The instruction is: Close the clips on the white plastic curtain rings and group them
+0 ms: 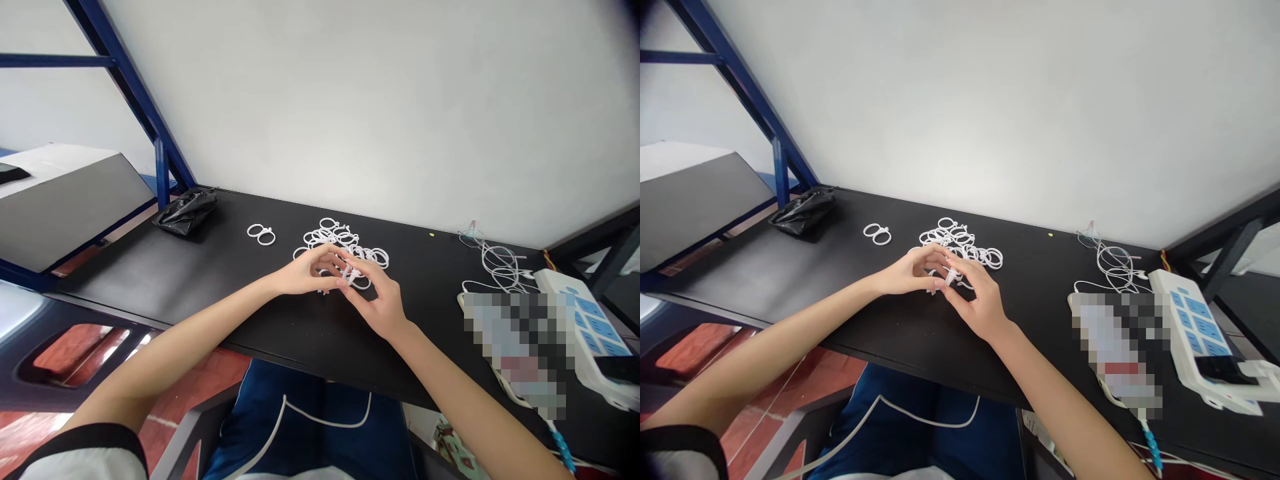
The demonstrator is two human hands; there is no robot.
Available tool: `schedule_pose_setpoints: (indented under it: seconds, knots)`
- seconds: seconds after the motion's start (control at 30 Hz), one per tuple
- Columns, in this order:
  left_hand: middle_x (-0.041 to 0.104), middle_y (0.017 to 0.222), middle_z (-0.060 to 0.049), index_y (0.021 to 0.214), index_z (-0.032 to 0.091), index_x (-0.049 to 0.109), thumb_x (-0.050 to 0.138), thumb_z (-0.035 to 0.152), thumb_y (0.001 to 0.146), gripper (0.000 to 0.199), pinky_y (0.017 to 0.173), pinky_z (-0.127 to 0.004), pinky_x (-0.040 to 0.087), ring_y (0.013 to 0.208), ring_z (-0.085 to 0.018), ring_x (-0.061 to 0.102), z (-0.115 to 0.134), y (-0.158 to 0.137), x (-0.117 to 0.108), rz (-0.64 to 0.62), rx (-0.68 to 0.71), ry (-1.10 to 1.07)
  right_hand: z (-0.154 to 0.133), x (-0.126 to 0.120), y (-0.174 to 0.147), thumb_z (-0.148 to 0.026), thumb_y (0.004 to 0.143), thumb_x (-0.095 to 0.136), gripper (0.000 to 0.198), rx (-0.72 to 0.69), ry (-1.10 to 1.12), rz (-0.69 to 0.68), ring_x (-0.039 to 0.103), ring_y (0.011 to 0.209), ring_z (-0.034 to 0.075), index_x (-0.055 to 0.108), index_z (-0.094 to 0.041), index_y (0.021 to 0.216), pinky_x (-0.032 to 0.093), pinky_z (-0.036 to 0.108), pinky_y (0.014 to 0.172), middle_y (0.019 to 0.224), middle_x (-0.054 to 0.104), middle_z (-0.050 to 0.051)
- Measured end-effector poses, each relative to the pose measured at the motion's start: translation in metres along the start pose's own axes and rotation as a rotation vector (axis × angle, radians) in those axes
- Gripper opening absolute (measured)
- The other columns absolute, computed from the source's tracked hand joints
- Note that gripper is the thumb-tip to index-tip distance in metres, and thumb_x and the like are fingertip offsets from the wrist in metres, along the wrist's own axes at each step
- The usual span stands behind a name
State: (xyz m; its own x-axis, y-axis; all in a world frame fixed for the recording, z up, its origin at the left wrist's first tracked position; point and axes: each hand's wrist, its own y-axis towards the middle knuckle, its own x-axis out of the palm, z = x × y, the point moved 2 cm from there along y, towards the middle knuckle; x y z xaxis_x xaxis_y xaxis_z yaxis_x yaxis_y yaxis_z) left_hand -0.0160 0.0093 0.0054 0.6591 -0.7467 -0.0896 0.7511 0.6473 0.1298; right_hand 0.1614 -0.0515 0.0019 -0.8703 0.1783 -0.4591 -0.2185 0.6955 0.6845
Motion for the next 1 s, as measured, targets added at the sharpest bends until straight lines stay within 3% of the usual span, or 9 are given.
schedule_pose_setpoints:
  seconds: [0.1, 0.27, 0.5, 0.77, 1.0]
  knots:
    - [0.061, 0.112, -0.01, 0.121, 0.023, 0.046, 0.074, 0.033, 0.082, 0.049, 0.062, -0.025, 0.059, 0.095, -0.019, 0.065, 0.0021, -0.0004, 0.0002, -0.003, -0.019, -0.02, 0.0011, 0.0008, 0.0006, -0.02, 0.088, 0.066, 0.042, 0.019, 0.023, -0.042, 0.063, 0.116, 0.023, 0.056, -0.03, 0.127, 0.054, 0.044, 0.1, 0.132, 0.063, 0.006]
    - [0.065, 0.101, -0.008, 0.122, 0.022, 0.045, 0.076, 0.031, 0.08, 0.053, 0.061, -0.025, 0.057, 0.08, -0.014, 0.066, 0.0026, -0.0005, 0.0, -0.004, -0.012, -0.035, -0.002, 0.0027, 0.0025, -0.02, 0.091, 0.063, 0.036, 0.038, 0.056, -0.088, 0.057, 0.127, 0.024, 0.056, -0.029, 0.126, 0.05, 0.048, 0.106, 0.136, 0.061, 0.007]
    - [0.068, 0.093, -0.006, 0.112, 0.017, 0.051, 0.077, 0.03, 0.078, 0.045, 0.059, -0.023, 0.054, 0.069, -0.011, 0.066, 0.004, -0.0004, -0.0001, -0.014, -0.004, -0.032, -0.002, 0.0031, 0.0017, -0.022, 0.091, 0.063, 0.031, 0.042, 0.055, -0.097, 0.067, 0.106, 0.021, 0.057, -0.029, 0.12, 0.056, 0.042, 0.093, 0.132, 0.064, 0.006]
    - [0.069, 0.089, -0.005, 0.109, 0.017, 0.052, 0.079, 0.034, 0.076, 0.046, 0.054, -0.017, 0.048, 0.071, -0.011, 0.066, 0.0013, -0.0002, 0.0008, -0.018, -0.022, 0.044, -0.001, 0.0049, 0.0006, -0.019, 0.092, 0.06, 0.03, 0.004, 0.088, -0.145, 0.068, 0.102, 0.021, 0.057, -0.028, 0.12, 0.057, 0.044, 0.092, 0.134, 0.063, 0.008]
    - [0.073, 0.084, -0.009, 0.114, 0.014, 0.052, 0.071, 0.042, 0.084, 0.045, 0.054, -0.021, 0.054, 0.068, -0.017, 0.072, 0.0006, -0.0027, 0.0011, -0.05, -0.108, 0.012, 0.0002, 0.0045, -0.0008, -0.021, 0.092, 0.06, 0.044, -0.01, 0.069, -0.134, 0.065, 0.113, 0.023, 0.053, -0.032, 0.134, 0.061, 0.033, 0.068, 0.137, 0.061, 0.007]
